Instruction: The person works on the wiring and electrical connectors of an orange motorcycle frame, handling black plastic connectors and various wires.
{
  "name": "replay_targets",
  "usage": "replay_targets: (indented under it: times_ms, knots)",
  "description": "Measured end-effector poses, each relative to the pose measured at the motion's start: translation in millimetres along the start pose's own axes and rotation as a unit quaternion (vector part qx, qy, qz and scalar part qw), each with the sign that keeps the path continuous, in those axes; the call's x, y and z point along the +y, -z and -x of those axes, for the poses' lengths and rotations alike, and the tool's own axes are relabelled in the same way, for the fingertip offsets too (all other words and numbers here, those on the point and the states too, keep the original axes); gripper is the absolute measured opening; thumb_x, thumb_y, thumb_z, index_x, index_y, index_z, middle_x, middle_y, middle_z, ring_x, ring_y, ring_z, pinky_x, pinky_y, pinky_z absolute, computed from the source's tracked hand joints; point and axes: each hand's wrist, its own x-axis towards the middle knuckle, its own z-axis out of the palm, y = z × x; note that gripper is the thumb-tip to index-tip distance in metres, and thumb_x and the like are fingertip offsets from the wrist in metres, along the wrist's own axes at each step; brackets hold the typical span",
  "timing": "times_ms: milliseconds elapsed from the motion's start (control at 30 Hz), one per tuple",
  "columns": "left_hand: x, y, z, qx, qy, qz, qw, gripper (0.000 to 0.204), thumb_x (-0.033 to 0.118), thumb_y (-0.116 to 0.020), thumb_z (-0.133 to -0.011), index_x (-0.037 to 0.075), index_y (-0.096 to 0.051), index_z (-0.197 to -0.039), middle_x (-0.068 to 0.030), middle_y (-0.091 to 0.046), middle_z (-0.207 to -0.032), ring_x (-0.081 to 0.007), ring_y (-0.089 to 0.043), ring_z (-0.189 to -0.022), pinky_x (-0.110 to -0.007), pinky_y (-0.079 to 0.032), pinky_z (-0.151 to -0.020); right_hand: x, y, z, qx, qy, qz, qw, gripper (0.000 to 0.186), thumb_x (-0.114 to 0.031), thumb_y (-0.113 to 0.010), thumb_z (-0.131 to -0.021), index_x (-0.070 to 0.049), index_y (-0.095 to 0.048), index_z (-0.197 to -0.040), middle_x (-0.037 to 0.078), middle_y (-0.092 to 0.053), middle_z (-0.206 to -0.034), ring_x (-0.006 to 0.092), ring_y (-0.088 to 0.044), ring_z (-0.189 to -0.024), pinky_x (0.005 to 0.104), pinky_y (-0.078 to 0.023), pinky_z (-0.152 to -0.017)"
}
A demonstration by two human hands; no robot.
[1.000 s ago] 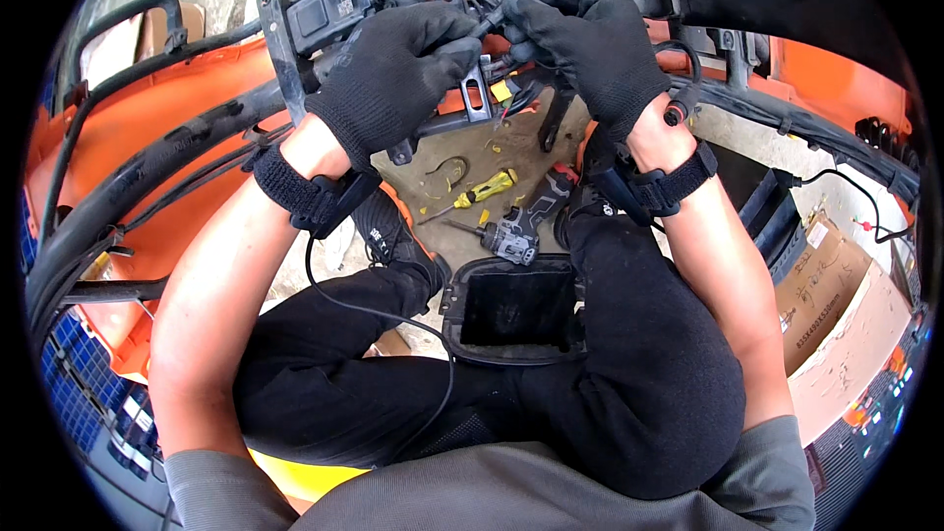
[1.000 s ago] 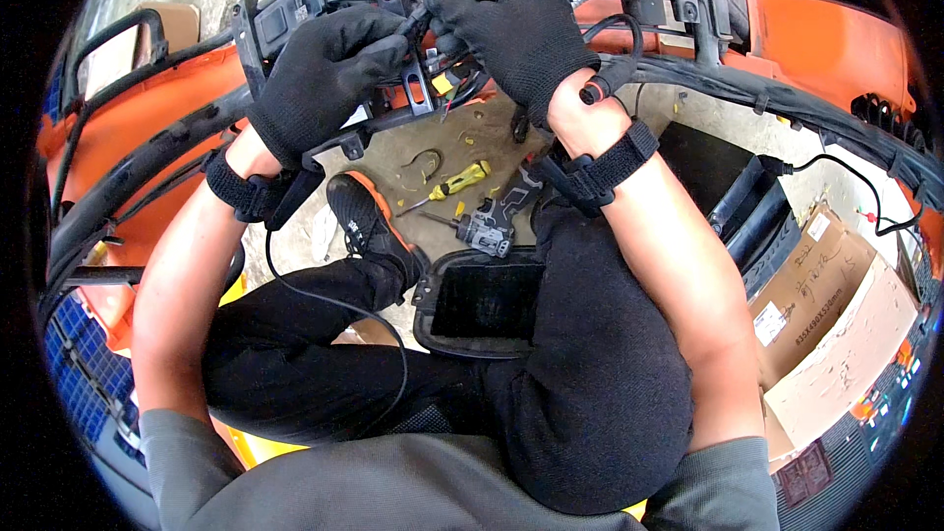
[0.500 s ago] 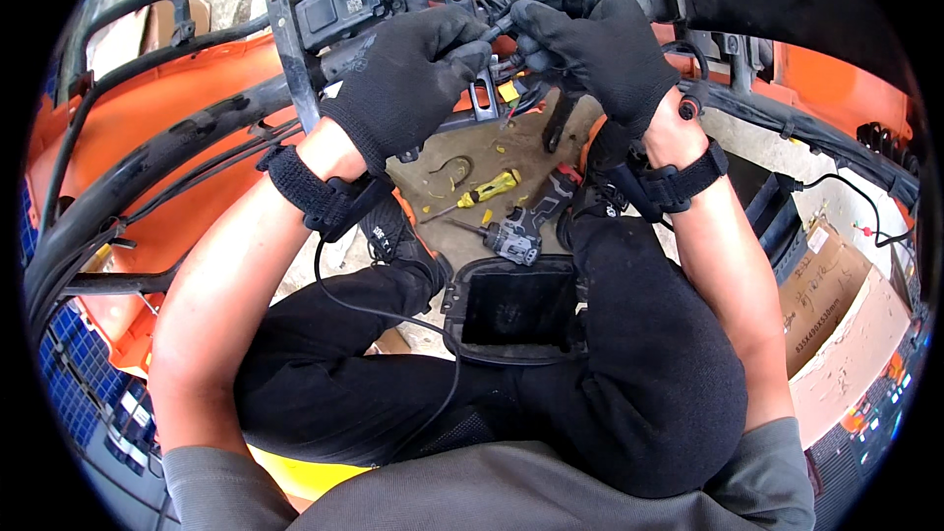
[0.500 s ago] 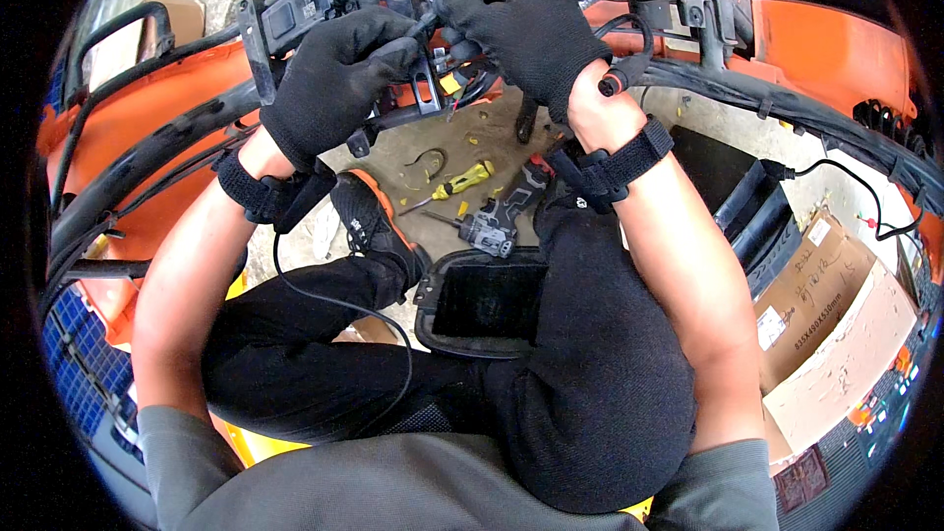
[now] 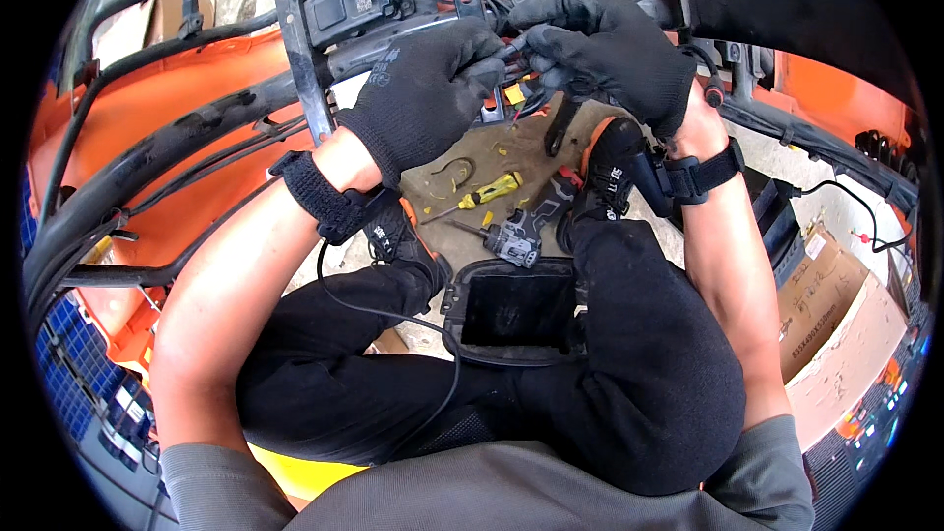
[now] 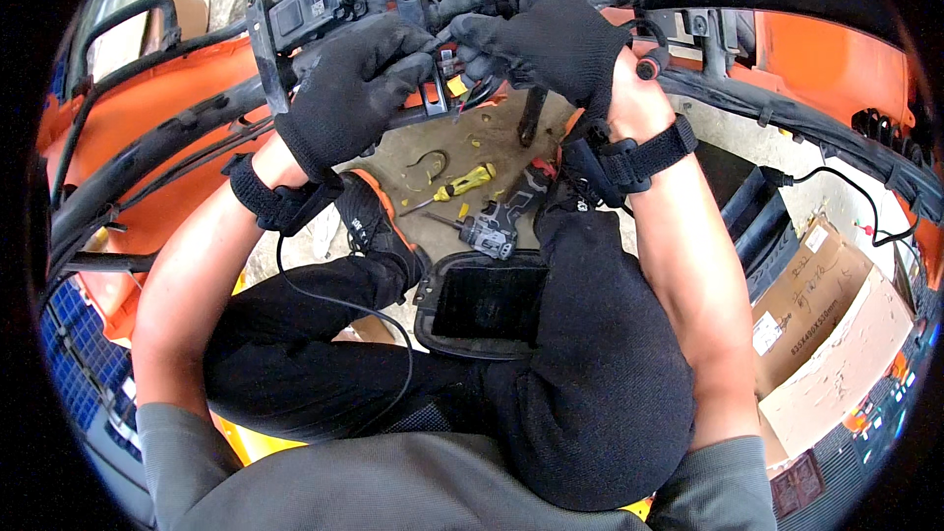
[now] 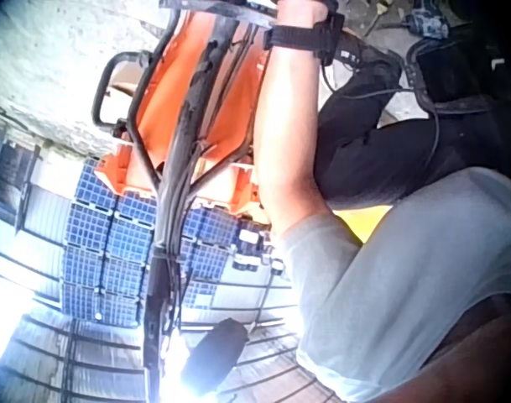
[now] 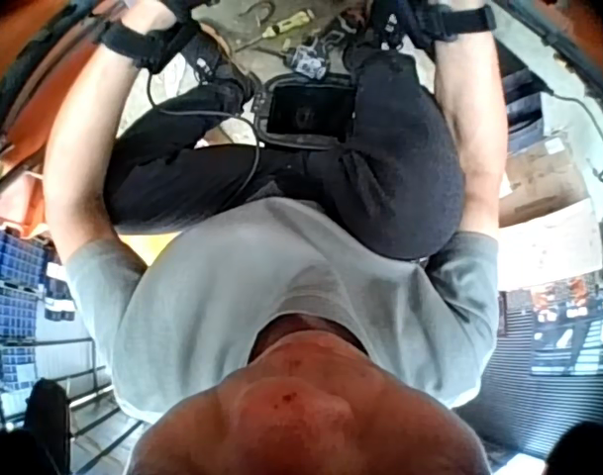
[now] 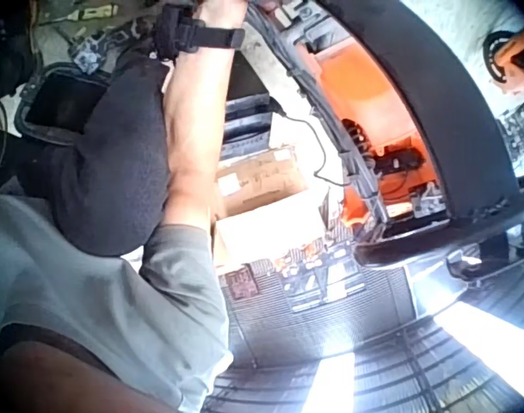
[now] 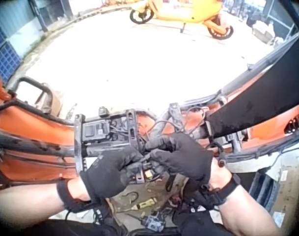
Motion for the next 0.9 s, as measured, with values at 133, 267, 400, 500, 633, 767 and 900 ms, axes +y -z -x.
replay_targets:
  times_ms: [133, 267, 400, 500, 633, 767, 900]
  knots:
    - [-0.4, 0.2, 1.0, -0.008, 0.001, 0.020, 1.000, 0.017, 0.011, -0.061, -0.091, -0.003, -0.062, -0.101, -0.0115, -0.060, -0.087, -0.0201, -0.056, -0.078, -0.033, -0.047, -0.075, 3.2, 2.2, -0.7, -0.013, 0.064, 0.049, 0.997, 0.024, -0.016, -0.062, -0.095, -0.001, -0.065, -0.114, 0.006, -0.069, -0.085, 0.0096, -0.065, -0.069, 0.0236, -0.055, -0.064]
    - [-1.9, -1.9, 1.5, -0.004, -0.002, 0.039, 0.999, 0.015, 0.012, -0.059, -0.092, -0.002, -0.061, -0.098, -0.0103, -0.057, -0.085, -0.0187, -0.053, -0.076, -0.032, -0.046, -0.072, -3.7, 1.6, 0.6, -0.016, -0.003, 0.044, 0.999, 0.022, -0.017, -0.062, -0.096, -0.003, -0.066, -0.112, 0.004, -0.067, -0.081, 0.0073, -0.062, -0.066, 0.0226, -0.053, -0.060]
    - [-1.2, -3.2, 0.4, -0.028, 0.027, 0.052, 0.998, 0.015, 0.015, -0.057, -0.095, 0.000, -0.059, -0.093, -0.0065, -0.054, -0.079, -0.0143, -0.050, -0.070, -0.030, -0.044, -0.064, 2.6, 8.4, -1.4, -0.033, -0.004, 0.069, 0.997, 0.018, -0.018, -0.061, -0.097, -0.004, -0.064, -0.107, 0.000, -0.063, -0.077, 0.0054, -0.059, -0.063, 0.0217, -0.049, -0.055]
    - [-2.1, -0.7, 1.1, -0.036, 0.050, 0.035, 0.997, 0.014, 0.013, -0.058, -0.093, 0.000, -0.062, -0.098, -0.0144, -0.060, -0.082, -0.0257, -0.058, -0.072, -0.036, -0.047, -0.068, -8.3, 7.4, -0.2, -0.047, -0.016, 0.073, 0.996, 0.017, -0.019, -0.060, -0.097, -0.004, -0.063, -0.104, -0.001, -0.061, -0.074, 0.0051, -0.057, -0.061, 0.0218, -0.047, -0.052]
    - [-2.2, -5.0, 3.9, -0.036, 0.069, 0.025, 0.997, 0.019, 0.017, -0.053, -0.099, 0.002, -0.059, -0.091, -0.0001, -0.048, -0.065, -0.0102, -0.045, -0.060, -0.028, -0.041, -0.058, -7.6, 4.3, 1.3, -0.030, -0.033, 0.077, 0.996, 0.018, -0.023, -0.059, -0.098, -0.006, -0.063, -0.104, -0.002, -0.058, -0.071, 0.0033, -0.053, -0.059, 0.0190, -0.041, -0.049]
    - [2.4, -2.1, 0.7, -0.044, 0.076, 0.032, 0.996, 0.019, 0.017, -0.059, -0.093, 0.000, -0.065, -0.099, -0.0221, -0.064, -0.085, -0.0374, -0.063, -0.079, -0.042, -0.048, -0.070, -7.2, 7.8, 1.2, -0.055, -0.039, 0.062, 0.996, 0.020, -0.027, -0.058, -0.099, -0.007, -0.062, -0.102, -0.003, -0.056, -0.069, 0.0013, -0.050, -0.055, 0.0170, -0.037, -0.046]
    - [-3.5, 1.0, 3.2, -0.048, 0.046, 0.015, 0.998, 0.020, 0.018, -0.059, -0.094, 0.000, -0.065, -0.100, -0.0219, -0.064, -0.084, -0.0367, -0.062, -0.078, -0.042, -0.048, -0.069, -13.9, 4.1, 0.2, -0.049, -0.069, 0.087, 0.993, 0.021, -0.026, -0.058, -0.098, -0.006, -0.063, -0.102, -0.001, -0.061, -0.075, 0.0058, -0.057, -0.060, 0.0219, -0.047, -0.050]
